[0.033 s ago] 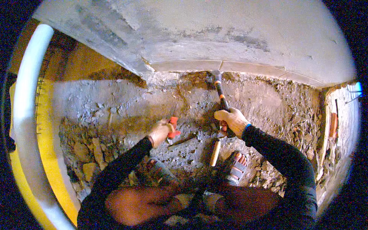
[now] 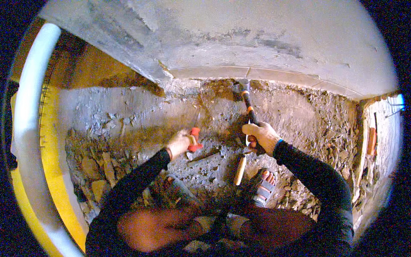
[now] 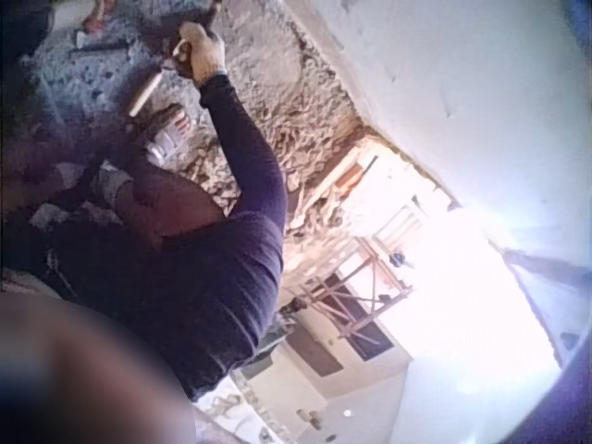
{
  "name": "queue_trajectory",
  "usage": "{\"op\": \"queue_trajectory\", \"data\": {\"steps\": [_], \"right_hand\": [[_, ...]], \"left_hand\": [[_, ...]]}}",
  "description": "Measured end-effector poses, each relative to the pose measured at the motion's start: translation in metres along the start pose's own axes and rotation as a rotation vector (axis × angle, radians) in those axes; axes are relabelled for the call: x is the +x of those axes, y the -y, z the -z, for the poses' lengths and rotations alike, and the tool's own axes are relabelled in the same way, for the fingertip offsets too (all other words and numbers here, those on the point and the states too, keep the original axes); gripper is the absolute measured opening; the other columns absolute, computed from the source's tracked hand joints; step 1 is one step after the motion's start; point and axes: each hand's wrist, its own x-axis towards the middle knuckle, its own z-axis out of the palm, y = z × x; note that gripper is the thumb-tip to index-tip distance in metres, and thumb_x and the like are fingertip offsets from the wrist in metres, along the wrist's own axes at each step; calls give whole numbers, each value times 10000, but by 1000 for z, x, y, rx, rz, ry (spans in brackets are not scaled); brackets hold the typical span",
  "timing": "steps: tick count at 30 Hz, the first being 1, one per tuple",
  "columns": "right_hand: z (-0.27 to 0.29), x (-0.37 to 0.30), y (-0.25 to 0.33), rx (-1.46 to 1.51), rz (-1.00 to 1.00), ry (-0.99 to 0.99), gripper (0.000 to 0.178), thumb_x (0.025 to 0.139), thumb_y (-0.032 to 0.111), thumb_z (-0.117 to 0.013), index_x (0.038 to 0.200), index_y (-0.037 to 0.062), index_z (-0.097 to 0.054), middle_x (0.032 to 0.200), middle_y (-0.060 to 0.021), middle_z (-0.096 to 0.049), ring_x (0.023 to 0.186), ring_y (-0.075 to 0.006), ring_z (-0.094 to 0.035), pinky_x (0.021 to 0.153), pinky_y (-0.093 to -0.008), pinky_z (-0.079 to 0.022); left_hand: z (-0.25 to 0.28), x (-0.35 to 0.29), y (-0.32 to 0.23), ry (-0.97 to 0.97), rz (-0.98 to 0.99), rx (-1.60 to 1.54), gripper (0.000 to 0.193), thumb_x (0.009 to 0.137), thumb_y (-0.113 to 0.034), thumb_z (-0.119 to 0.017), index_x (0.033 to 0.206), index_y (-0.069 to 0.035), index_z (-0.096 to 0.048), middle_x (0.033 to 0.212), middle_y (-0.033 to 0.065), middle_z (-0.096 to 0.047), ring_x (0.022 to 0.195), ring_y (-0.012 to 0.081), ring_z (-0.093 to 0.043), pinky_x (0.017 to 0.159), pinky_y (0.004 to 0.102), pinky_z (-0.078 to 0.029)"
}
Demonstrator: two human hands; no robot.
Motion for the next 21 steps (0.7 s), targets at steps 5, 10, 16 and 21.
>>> {"op": "queue_trajectory", "data": {"steps": [5,10,16,21], "right_hand": [[28,2,-6,119,-128,64,260,940,310,-691,933,106,-530,687,-10,-551,493,-128,-508,459,-314,-474],[19,39,17,206,-148,143,256,946,321,-694,958,134,-520,703,-6,-549,497,-119,-501,432,-296,-460],[-3,24,-23,-508,275,-38,313,958,392,-683,921,91,-604,650,0,-528,496,-92,-548,411,-290,-438],[-67,-15,-51,-1101,400,182,284,940,362,-674,997,84,-683,799,-114,-705,740,-277,-695,696,-438,-545]], "left_hand": [[17,52,-20,-30,-183,683,219,859,-199,-649,986,-42,-733,862,140,-755,818,284,-746,699,422,-570],[24,66,-58,0,-146,1068,253,790,-263,-703,909,-55,-781,826,167,-764,750,295,-755,666,442,-594],[46,94,-79,242,-246,1631,329,806,-355,-610,900,-98,-794,857,162,-757,798,347,-738,718,464,-552],[49,123,-76,380,-319,1759,363,806,-391,-588,884,-107,-800,888,185,-748,815,376,-727,739,466,-552]]}}
